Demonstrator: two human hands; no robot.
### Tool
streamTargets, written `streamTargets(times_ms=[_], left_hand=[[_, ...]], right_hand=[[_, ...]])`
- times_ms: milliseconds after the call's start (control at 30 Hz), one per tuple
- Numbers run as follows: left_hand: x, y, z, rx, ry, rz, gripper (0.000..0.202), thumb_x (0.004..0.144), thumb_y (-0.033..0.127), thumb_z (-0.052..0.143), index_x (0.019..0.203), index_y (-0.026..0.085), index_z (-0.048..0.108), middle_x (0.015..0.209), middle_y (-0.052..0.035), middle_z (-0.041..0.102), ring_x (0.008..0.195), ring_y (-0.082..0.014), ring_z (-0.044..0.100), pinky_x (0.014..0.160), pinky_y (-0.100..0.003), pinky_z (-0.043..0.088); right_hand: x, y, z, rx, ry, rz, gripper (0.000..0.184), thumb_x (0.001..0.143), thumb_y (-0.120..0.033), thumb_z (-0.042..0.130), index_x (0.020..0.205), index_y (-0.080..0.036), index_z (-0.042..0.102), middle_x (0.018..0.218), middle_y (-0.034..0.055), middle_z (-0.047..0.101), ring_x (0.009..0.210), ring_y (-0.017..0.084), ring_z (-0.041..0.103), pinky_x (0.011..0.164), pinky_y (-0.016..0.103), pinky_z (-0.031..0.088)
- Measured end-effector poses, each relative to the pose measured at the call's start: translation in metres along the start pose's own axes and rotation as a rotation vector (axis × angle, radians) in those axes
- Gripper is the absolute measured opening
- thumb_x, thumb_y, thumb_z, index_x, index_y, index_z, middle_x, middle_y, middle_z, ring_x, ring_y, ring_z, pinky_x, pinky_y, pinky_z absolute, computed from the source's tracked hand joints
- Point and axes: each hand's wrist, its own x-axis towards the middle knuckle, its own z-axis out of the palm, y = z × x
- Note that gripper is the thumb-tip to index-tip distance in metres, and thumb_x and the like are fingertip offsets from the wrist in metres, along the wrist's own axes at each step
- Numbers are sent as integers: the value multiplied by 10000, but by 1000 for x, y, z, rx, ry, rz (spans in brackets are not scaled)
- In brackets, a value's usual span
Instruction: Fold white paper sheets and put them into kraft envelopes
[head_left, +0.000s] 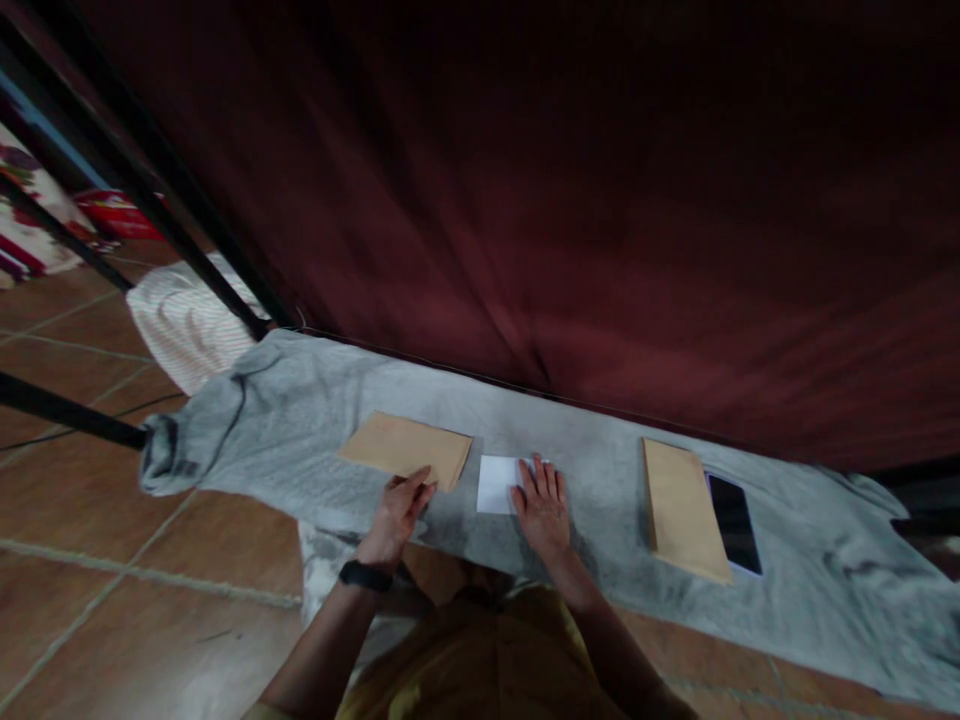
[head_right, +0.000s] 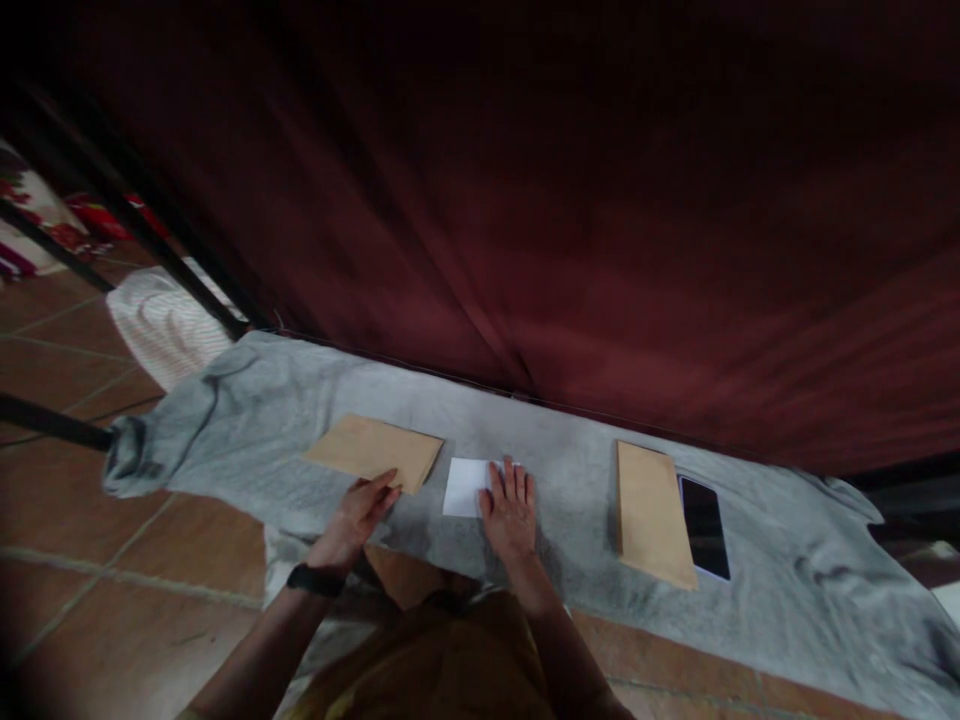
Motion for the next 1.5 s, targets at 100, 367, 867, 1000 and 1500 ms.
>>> streamTargets(times_ms=[100, 367, 867, 1000, 1500], left_hand=[[-6, -10, 4, 62, -20, 84, 126, 773, 166, 712, 747, 225, 604, 728, 9, 719, 869, -169, 738, 835, -283, 613], [-23, -41, -8, 474, -171, 191, 270, 818, 470, 668, 833, 202, 635, 821, -78, 747, 855, -245, 752, 798, -404, 620], [28, 79, 79, 1662, -465, 835, 1198, 664, 517, 814, 1628, 263, 149, 1714, -188, 110, 1572, -408, 85, 1216, -595, 180], [45, 48, 35, 1931, -509, 639, 1269, 586, 529, 826, 1631, 241, 166, 1702, -233, 101, 1575, -402, 67, 1220, -610, 102], [46, 50, 25, 2010, -501, 796, 1288, 517, 583, 839, 1609, 220, 262, 1683, -238, 193, 1538, -421, 213, 1221, -536, 128]], right_hand=[[0, 0, -1, 4, -4, -7, 505, 1054, -374, 434, 1531, -213, 476, 1638, 127, 361, 1492, 333, 348, 1208, 537, 240], [0, -2, -4, 13, -5, 3, 500, 1052, -372, 437, 1524, -213, 488, 1630, 120, 380, 1480, 340, 368, 1207, 535, 240], [2, 0, -1, 22, 19, 10, 483, 1033, -362, 477, 1493, -224, 525, 1592, 118, 448, 1461, 321, 399, 1191, 510, 283], [4, 4, -1, 34, -5, -12, 469, 1035, -335, 467, 1486, -222, 528, 1586, 115, 455, 1448, 314, 409, 1186, 509, 299], [43, -46, -3, 732, -59, 134, 451, 937, -207, 428, 1326, -232, 655, 1259, 78, 719, 1108, 219, 675, 972, 367, 547]])
